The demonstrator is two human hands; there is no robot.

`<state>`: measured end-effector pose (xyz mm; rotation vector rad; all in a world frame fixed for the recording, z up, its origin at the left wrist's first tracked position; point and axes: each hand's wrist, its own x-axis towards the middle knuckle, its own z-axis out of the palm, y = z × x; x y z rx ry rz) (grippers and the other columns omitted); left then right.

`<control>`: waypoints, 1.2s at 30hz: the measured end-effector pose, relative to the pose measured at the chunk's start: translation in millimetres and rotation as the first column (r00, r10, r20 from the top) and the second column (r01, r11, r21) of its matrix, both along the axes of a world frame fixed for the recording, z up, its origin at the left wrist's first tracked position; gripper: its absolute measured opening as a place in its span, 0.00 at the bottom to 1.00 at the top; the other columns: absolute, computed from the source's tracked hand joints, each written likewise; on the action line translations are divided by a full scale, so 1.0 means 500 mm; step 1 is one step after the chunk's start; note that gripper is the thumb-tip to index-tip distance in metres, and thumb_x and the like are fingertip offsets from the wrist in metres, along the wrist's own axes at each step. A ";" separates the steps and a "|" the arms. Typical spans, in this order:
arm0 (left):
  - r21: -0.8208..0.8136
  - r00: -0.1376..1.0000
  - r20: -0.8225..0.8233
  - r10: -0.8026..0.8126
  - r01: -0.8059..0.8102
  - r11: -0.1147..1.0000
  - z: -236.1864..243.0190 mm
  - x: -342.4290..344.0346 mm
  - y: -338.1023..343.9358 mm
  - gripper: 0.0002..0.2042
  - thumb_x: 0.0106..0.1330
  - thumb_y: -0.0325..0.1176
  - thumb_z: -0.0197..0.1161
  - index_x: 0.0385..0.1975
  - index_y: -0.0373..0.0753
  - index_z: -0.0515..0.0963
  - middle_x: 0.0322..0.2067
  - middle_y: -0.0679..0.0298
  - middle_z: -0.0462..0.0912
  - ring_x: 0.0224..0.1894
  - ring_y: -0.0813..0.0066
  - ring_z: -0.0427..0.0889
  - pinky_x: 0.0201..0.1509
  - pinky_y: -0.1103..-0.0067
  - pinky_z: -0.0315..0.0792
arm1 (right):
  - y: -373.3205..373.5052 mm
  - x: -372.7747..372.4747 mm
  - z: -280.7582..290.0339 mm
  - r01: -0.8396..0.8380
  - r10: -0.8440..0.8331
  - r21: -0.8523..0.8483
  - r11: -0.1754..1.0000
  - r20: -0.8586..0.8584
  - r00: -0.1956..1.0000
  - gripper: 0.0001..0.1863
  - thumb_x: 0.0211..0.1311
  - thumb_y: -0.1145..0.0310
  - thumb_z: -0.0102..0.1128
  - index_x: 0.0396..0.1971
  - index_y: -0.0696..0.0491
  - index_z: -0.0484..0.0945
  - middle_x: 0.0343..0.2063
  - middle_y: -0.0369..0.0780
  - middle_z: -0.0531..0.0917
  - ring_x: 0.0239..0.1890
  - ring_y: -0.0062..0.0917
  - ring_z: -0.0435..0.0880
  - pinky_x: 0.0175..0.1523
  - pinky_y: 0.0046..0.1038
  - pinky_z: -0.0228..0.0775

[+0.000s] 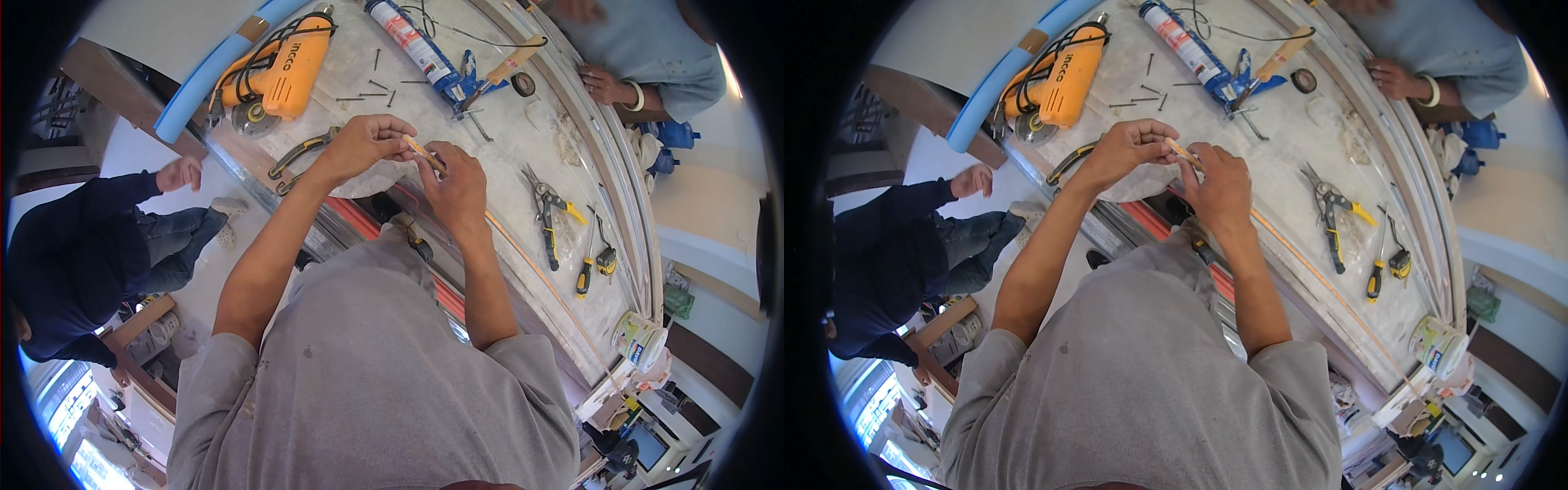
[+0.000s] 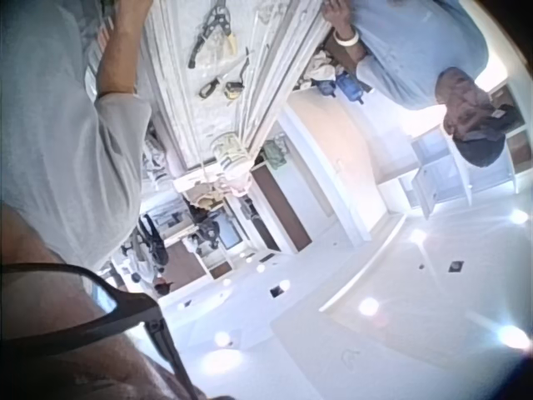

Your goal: The person solders a wire onto a thin copper strip using a soldering iron and flux, then secures the connection with electrical tape.

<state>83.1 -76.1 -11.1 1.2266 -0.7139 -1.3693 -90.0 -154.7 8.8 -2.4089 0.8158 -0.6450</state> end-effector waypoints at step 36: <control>-0.235 0.138 0.946 0.292 -0.327 0.915 -0.037 0.037 0.184 0.19 0.59 0.32 0.64 0.50 0.35 0.74 0.49 0.50 0.74 0.52 0.51 0.72 0.56 0.66 0.67 | -0.029 -0.035 -0.072 0.049 -0.059 -0.059 0.997 -0.177 0.982 0.15 0.51 0.69 0.64 0.41 0.54 0.78 0.36 0.44 0.78 0.43 0.40 0.75 0.48 0.40 0.66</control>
